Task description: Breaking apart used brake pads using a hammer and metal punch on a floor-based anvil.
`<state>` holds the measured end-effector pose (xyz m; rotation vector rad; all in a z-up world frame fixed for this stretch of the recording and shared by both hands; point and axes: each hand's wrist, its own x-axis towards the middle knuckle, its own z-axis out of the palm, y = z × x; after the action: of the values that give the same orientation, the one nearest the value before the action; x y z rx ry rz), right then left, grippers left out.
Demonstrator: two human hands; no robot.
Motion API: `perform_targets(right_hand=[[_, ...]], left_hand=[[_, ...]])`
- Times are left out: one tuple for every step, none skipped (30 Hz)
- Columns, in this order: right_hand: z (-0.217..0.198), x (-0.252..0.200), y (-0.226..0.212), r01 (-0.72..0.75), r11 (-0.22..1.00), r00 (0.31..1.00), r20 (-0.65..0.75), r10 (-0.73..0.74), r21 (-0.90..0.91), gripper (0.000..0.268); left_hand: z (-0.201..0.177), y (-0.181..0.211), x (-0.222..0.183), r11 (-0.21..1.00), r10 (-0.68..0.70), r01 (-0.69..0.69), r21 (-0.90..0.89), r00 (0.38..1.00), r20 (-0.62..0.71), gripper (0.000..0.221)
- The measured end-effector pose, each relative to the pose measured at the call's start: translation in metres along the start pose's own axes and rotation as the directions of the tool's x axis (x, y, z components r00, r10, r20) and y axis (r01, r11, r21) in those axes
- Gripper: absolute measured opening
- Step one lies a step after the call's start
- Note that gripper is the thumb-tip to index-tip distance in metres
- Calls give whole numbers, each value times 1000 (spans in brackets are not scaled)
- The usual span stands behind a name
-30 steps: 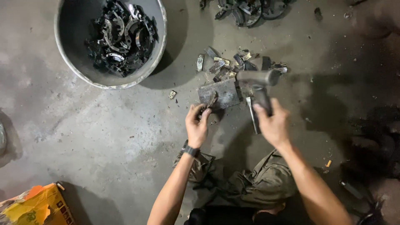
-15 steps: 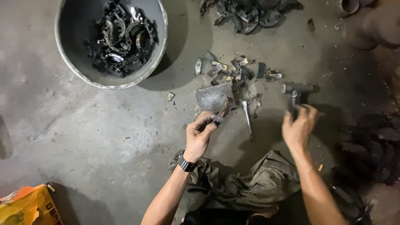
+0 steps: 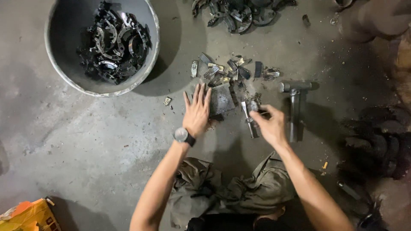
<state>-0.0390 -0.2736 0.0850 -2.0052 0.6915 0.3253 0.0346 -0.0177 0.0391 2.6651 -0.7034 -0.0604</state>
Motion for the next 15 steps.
perform_targets(right_hand=[[-3,1,0,-3,1000,1000,-1,3,-1,28],[-7,2,0,81,993,995,-53,-86,-82,25],[-9,3,-1,161,974,979,-97,-178,-162,23],[-7,6,-2,159,974,979,-99,-176,-160,23],[-4,11,-5,200,958,967,-116,-227,-206,27],[-1,16,-7,239,938,952,-131,-278,-252,33],[3,20,-6,238,938,953,-128,-276,-252,33],[7,24,-5,262,943,952,-107,-288,-205,32],[11,27,-2,281,947,951,-84,-297,-157,32],[18,32,4,276,949,954,-80,-290,-155,32],[25,36,11,265,952,958,-69,-278,-155,31],[32,40,17,253,955,963,-59,-265,-155,30],[39,38,6,250,956,964,-55,-261,-151,30],[46,35,-5,235,956,967,-54,-248,-176,30],[53,37,-20,230,952,968,-53,-245,-200,31]], left_hand=[[0,-3,5,1000,1,-1,-3,1000,2,125],[-1,-5,10,999,21,-23,21,994,103,128],[-3,-9,15,998,39,-50,47,978,204,130],[-4,-9,15,997,41,-52,48,978,205,130],[-5,-12,16,995,40,-65,76,955,293,128],[-7,-14,16,992,35,-79,103,925,377,126],[-7,-17,14,992,33,-77,103,924,380,126],[-7,-20,12,994,42,-75,75,929,368,125],[-6,-24,9,996,50,-71,46,932,359,124],[-11,-30,3,997,47,-68,45,929,366,124],[-17,-36,-1,998,50,-64,26,929,368,123],[-24,-43,-6,998,54,-60,6,928,369,122],[-26,-47,-10,998,50,-58,8,926,375,122],[-30,-51,-14,997,71,-78,3,929,364,121],[-35,-58,-15,995,88,-95,4,935,344,120]])
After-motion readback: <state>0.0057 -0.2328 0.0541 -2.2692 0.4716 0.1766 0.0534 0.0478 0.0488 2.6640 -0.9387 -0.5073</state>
